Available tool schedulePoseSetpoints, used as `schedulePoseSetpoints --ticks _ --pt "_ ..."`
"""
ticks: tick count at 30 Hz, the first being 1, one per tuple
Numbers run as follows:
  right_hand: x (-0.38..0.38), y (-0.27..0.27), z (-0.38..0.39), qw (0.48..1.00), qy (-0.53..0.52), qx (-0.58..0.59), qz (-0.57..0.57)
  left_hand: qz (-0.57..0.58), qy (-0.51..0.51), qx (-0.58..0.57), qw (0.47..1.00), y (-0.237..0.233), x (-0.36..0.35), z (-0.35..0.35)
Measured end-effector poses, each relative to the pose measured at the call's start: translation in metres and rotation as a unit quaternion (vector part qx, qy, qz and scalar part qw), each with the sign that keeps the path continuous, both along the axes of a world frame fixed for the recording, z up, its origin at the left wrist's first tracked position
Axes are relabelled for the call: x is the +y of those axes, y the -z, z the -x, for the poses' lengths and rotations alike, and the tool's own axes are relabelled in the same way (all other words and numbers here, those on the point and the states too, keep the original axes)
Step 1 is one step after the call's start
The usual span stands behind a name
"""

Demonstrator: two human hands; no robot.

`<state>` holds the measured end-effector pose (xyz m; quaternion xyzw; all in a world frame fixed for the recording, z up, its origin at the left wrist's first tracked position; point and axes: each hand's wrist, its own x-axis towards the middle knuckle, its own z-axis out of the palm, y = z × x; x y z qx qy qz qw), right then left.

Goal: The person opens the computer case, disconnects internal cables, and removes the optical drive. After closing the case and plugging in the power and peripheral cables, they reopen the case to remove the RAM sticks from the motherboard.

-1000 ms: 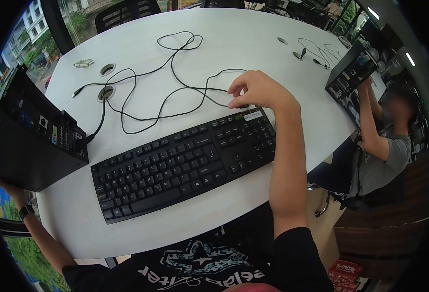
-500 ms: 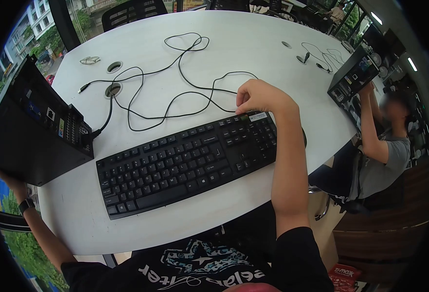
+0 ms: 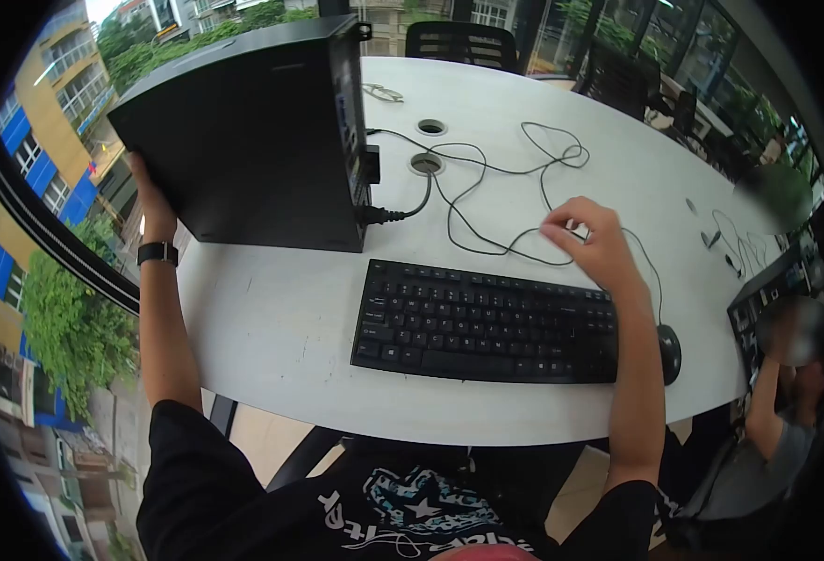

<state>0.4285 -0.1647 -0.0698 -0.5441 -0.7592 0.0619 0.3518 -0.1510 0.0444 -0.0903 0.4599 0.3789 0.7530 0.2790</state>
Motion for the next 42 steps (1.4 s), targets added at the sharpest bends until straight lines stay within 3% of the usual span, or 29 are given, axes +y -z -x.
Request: schedulePoseSetpoints --ticks 2,4,8,11,13,15,17,19,22,25,26,28,33,36,39,42 --pt "0.017 -0.007 0.035 0.994 -0.076 -0.074 0.040 0.010 0.001 -0.003 1.000 0.001 -0.006 -0.003" --pt "0.041 0.001 0.070 0.978 -0.141 -0.153 -0.032 0.025 0.034 -0.010 0.999 -0.002 -0.006 -0.001" --pt "0.086 0.024 0.131 0.973 -0.165 -0.139 -0.078 0.046 0.082 -0.066 0.993 0.013 -0.008 0.003" --pt "0.112 0.036 0.155 0.966 -0.198 -0.165 -0.033 0.069 0.143 -0.042 0.986 0.043 0.010 0.030" --pt "0.116 0.042 0.158 0.964 -0.200 -0.157 0.077 0.089 0.173 -0.060 0.979 0.041 0.000 0.019" --pt "0.113 0.050 0.160 0.970 -0.161 -0.179 0.044 0.097 0.111 -0.002 0.989 0.034 -0.013 0.003" --pt "0.096 0.043 0.175 0.973 -0.079 -0.210 0.046 0.101 0.112 0.005 0.988 0.030 -0.019 -0.004" --pt "0.091 0.037 0.179 0.966 -0.069 -0.244 0.052 0.076 0.104 0.038 0.991 0.027 -0.023 -0.006" --pt "0.114 0.038 0.160 0.956 -0.179 -0.227 0.041 0.082 0.123 0.032 0.988 0.026 -0.023 -0.005" --pt "0.129 0.045 0.151 0.956 -0.212 -0.198 0.049 0.063 0.122 0.043 0.990 0.027 -0.016 0.001" --pt "0.122 0.046 0.156 0.956 -0.211 -0.198 0.052 0.074 0.122 0.045 0.989 0.028 -0.016 0.002" --pt "0.105 0.043 0.169 0.966 -0.097 -0.228 0.068 0.082 0.124 0.042 0.988 0.033 -0.017 0.001" --pt "0.125 0.049 0.157 0.971 -0.174 -0.154 0.052 0.057 0.076 0.058 0.994 0.030 -0.020 -0.003" --pt "0.121 0.044 0.155 0.962 -0.177 -0.208 0.031 0.078 0.143 0.004 0.987 0.030 -0.019 -0.003" --pt "0.097 0.042 0.174 0.969 -0.054 -0.236 0.042 0.050 0.091 0.056 0.993 0.054 0.011 0.015" --pt "0.109 0.032 0.160 0.957 -0.136 -0.251 0.058 0.087 0.093 0.022 0.992 0.034 -0.018 -0.003"
